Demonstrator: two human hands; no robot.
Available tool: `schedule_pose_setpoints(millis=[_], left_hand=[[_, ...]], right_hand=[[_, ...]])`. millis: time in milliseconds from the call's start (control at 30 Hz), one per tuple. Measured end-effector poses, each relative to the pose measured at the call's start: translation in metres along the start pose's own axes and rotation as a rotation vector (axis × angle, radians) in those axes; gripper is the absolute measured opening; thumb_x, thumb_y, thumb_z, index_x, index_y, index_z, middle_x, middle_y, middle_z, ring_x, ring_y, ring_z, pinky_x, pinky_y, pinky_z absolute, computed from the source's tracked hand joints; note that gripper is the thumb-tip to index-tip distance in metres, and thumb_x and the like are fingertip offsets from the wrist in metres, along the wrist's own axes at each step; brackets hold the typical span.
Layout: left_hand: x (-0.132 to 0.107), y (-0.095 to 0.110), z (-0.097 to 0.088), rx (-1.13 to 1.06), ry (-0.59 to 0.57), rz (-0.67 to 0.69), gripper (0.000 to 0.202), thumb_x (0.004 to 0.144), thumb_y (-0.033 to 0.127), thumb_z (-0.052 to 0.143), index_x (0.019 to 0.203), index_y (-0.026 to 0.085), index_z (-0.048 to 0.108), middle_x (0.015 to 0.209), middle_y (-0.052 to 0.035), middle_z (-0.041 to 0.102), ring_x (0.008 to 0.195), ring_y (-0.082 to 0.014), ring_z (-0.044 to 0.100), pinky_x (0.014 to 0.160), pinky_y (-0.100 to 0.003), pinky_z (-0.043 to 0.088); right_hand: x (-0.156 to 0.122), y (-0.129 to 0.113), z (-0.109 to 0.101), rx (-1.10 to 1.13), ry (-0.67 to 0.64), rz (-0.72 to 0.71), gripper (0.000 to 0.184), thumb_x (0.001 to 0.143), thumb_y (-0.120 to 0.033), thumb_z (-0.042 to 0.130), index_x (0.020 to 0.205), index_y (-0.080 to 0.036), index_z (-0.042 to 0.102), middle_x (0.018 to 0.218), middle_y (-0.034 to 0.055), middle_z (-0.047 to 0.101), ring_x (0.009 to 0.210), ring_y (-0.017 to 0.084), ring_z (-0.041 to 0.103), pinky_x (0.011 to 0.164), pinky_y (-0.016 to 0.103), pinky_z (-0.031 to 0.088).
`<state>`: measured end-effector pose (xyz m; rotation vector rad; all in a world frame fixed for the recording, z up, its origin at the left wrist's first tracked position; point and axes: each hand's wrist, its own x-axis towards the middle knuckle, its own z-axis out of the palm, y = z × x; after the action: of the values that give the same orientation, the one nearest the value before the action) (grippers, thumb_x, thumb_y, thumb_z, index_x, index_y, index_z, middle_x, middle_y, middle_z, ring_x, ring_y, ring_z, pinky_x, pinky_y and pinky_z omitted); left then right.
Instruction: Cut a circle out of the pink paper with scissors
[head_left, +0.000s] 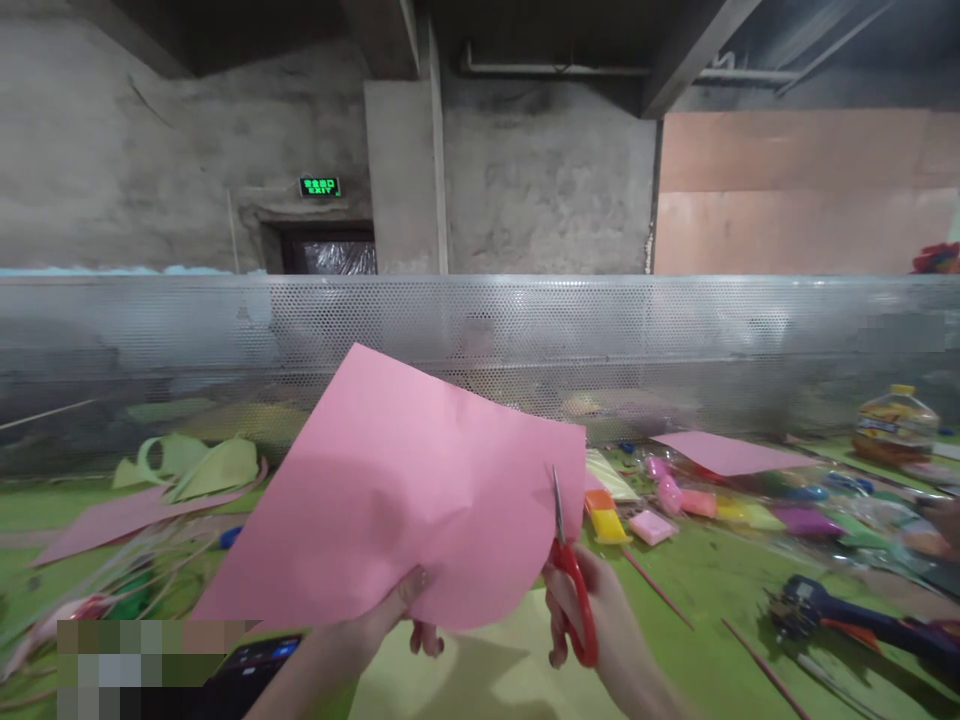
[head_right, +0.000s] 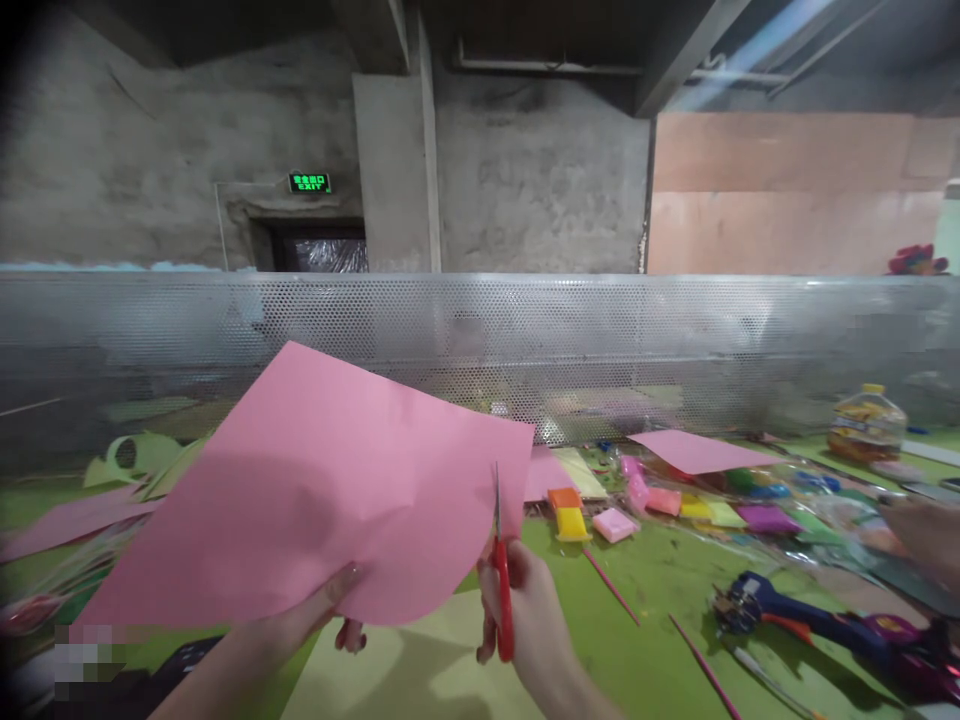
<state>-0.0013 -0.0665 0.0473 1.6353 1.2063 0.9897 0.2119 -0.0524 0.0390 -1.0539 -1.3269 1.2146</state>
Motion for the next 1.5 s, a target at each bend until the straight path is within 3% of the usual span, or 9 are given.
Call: schedule_pose_setpoints(millis=[200, 300, 467, 667, 867, 967, 1067, 1333, 1500], left_hand=[[-0.008, 0.007, -0.009, 0.079, -0.012, 0.020, 0.054, 0.078, 0.058, 0.034, 0.044, 0.022, 0.055, 0.052, -0.0009, 0.062, 0.059, -0.0176, 0.058, 0.080, -0.029, 0.041], [-0.010, 0.011, -0.011, 0.081, -0.018, 0.036, 0.053, 0.078, 0.057, 0.034, 0.045, 0.023, 0.055, 0.052, -0.0004, 0.062, 0.060, -0.0186, 0.058, 0.079, -0.029, 0.041], [-0.015, 0.015, -0.014, 0.142, 0.032, -0.054, 0.054, 0.078, 0.056, 0.035, 0.041, 0.023, 0.054, 0.052, 0.0005, 0.062, 0.066, -0.0196, 0.059, 0.086, -0.029, 0.036], [-0.019, 0.019, -0.018, 0.140, 0.017, -0.071, 0.053, 0.076, 0.059, 0.037, 0.040, 0.023, 0.052, 0.051, 0.0006, 0.061, 0.062, -0.0191, 0.059, 0.084, -0.028, 0.037], [-0.020, 0.016, -0.027, 0.145, 0.032, -0.129, 0.054, 0.072, 0.062, 0.040, 0.036, 0.022, 0.047, 0.046, 0.0007, 0.057, 0.058, -0.0173, 0.058, 0.086, -0.029, 0.037], [-0.022, 0.018, -0.030, 0.097, 0.029, -0.123, 0.053, 0.071, 0.062, 0.041, 0.036, 0.023, 0.048, 0.043, 0.0004, 0.055, 0.054, -0.0175, 0.057, 0.081, -0.029, 0.040], [-0.025, 0.021, -0.030, 0.085, 0.034, -0.136, 0.052, 0.071, 0.061, 0.043, 0.035, 0.023, 0.048, 0.042, 0.0001, 0.055, 0.056, -0.0181, 0.058, 0.082, -0.028, 0.040], [-0.027, 0.024, -0.030, 0.091, 0.017, -0.133, 0.051, 0.071, 0.060, 0.043, 0.036, 0.024, 0.049, 0.043, 0.0000, 0.056, 0.056, -0.0179, 0.057, 0.078, -0.026, 0.041], [-0.028, 0.021, -0.033, 0.132, 0.008, -0.140, 0.052, 0.071, 0.061, 0.042, 0.037, 0.023, 0.051, 0.045, -0.0010, 0.057, 0.058, -0.0187, 0.058, 0.079, -0.026, 0.041]], right_hand=[[-0.002, -0.009, -0.002, -0.018, -0.046, -0.046, 0.038, 0.064, -0.049, 0.057, 0.077, -0.017, 0.043, 0.046, -0.0091, 0.043, 0.028, 0.007, 0.044, 0.030, 0.020, 0.040], [-0.002, -0.009, -0.003, -0.049, -0.036, -0.028, 0.034, 0.066, -0.047, 0.056, 0.074, -0.017, 0.042, 0.043, -0.0111, 0.037, 0.026, 0.007, 0.042, 0.028, 0.019, 0.038], [-0.001, -0.006, -0.002, -0.088, -0.041, -0.029, 0.029, 0.070, -0.043, 0.053, 0.074, -0.017, 0.044, 0.043, -0.0114, 0.035, 0.025, 0.005, 0.041, 0.027, 0.017, 0.038], [0.004, -0.003, -0.008, -0.102, -0.067, -0.043, 0.027, 0.070, -0.041, 0.053, 0.075, -0.016, 0.044, 0.056, -0.0069, 0.047, 0.027, 0.005, 0.045, 0.028, 0.018, 0.039], [0.003, -0.006, -0.010, -0.162, -0.083, 0.023, 0.023, 0.069, -0.037, 0.053, 0.070, -0.017, 0.042, 0.044, -0.0111, 0.036, 0.026, 0.007, 0.045, 0.025, 0.016, 0.033], [0.002, -0.006, -0.009, -0.137, -0.100, 0.017, 0.023, 0.068, -0.037, 0.054, 0.069, -0.017, 0.043, 0.043, -0.0119, 0.034, 0.025, 0.006, 0.043, 0.026, 0.017, 0.036], [0.002, -0.006, -0.008, -0.115, -0.121, 0.009, 0.023, 0.068, -0.037, 0.054, 0.072, -0.017, 0.043, 0.044, -0.0120, 0.035, 0.026, 0.006, 0.042, 0.029, 0.019, 0.040], [0.002, -0.008, -0.008, -0.140, -0.126, 0.010, 0.022, 0.070, -0.035, 0.053, 0.070, -0.017, 0.041, 0.044, -0.0112, 0.037, 0.026, 0.006, 0.045, 0.025, 0.015, 0.034], [0.007, 0.001, -0.011, -0.125, -0.159, -0.013, 0.021, 0.071, -0.034, 0.052, 0.074, -0.016, 0.043, 0.051, -0.0092, 0.043, 0.027, 0.006, 0.045, 0.027, 0.017, 0.040]])
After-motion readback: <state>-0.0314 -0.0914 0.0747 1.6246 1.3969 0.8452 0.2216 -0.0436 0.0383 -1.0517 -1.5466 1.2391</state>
